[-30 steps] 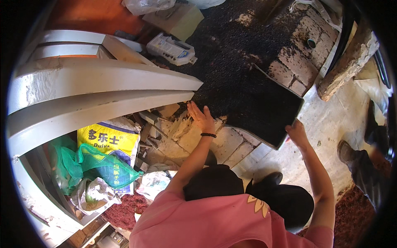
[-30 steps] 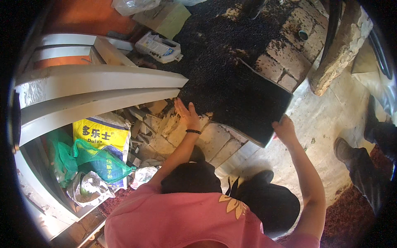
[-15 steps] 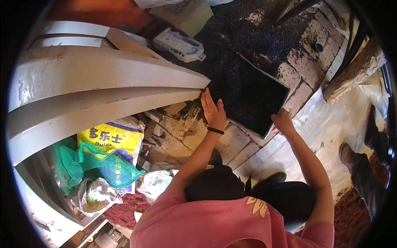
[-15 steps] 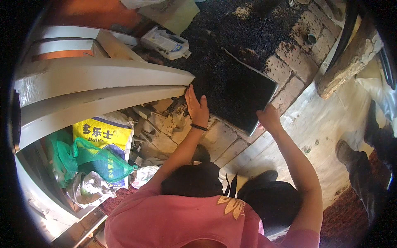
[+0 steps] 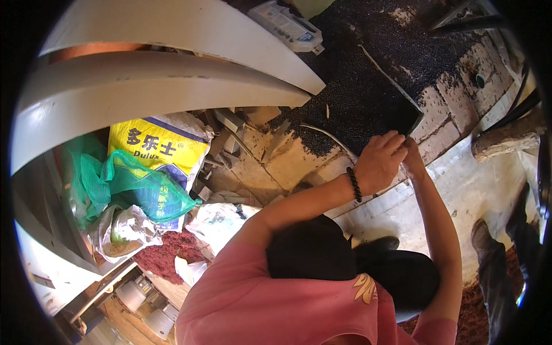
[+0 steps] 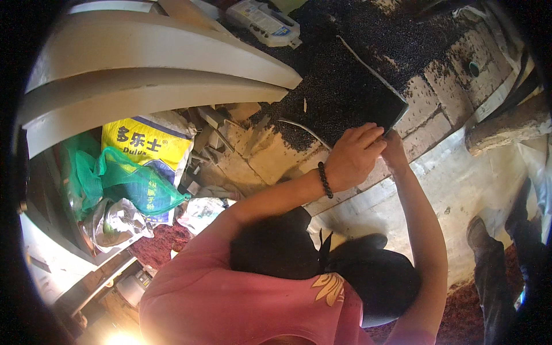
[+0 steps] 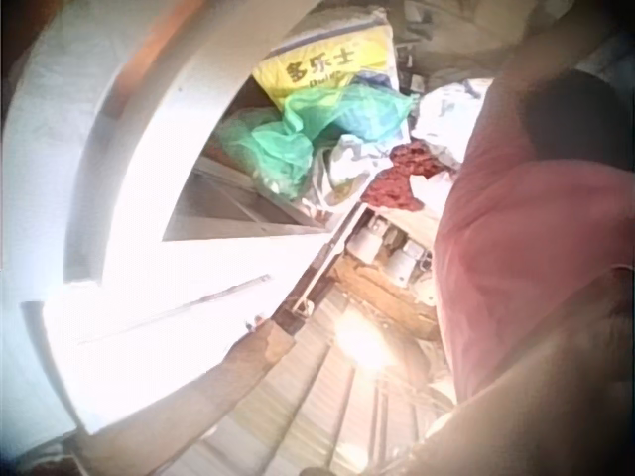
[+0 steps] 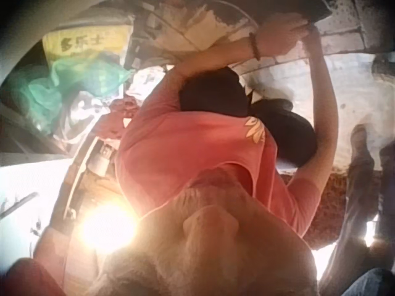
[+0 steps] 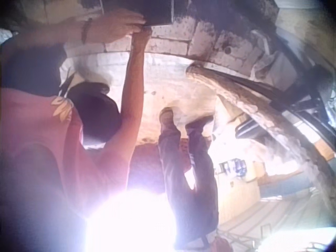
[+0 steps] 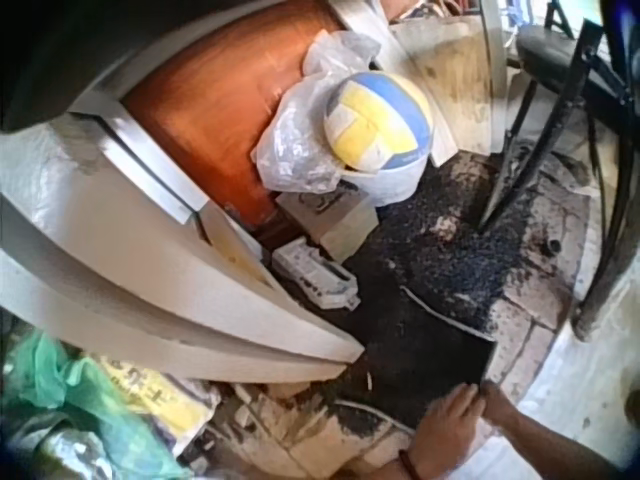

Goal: The person uses a small metal tray and a flat scraper to gather black seeds from a tiled floor and transfers them into a large blue bag.

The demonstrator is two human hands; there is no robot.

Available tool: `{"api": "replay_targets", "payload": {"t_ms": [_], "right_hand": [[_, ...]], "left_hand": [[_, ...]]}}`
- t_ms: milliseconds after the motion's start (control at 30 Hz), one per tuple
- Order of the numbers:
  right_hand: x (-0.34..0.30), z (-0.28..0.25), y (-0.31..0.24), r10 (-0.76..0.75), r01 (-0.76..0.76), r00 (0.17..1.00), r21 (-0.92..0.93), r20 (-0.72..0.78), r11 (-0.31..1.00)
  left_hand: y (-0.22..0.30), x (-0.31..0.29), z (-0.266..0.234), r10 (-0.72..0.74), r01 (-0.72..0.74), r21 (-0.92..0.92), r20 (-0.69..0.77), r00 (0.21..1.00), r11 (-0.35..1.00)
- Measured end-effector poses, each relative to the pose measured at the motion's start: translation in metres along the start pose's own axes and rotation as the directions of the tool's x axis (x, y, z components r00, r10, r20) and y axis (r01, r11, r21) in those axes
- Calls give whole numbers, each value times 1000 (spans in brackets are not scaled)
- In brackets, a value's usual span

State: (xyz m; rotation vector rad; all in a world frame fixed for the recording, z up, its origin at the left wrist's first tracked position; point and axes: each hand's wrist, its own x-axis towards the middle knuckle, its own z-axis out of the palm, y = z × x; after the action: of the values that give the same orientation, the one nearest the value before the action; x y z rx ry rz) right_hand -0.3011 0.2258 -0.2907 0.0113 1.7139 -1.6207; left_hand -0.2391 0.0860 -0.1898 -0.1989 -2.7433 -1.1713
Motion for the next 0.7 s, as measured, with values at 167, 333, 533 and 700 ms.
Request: {"api": "replay_targets", "payload": {"t_ms": [167, 333, 533, 700], "right_hand": [[-4, 5, -26, 194, -195, 980, 21, 46, 981], [-23, -3, -25, 245, -247, 968, -38, -60, 968], [-15, -11, 2, 242, -233, 969, 120, -59, 965], [-26, -15, -16, 206, -198, 976, 101, -76, 975]], "left_hand": [[0, -2, -13, 6, -7, -2, -192, 981, 1000], [-7, -51, -54, -87, 81, -121, -47, 995, 989], [-11, -113, -53, -438, 506, -284, 272, 857, 814], [-27, -142, -49, -470, 538, -331, 268, 841, 775]]}}
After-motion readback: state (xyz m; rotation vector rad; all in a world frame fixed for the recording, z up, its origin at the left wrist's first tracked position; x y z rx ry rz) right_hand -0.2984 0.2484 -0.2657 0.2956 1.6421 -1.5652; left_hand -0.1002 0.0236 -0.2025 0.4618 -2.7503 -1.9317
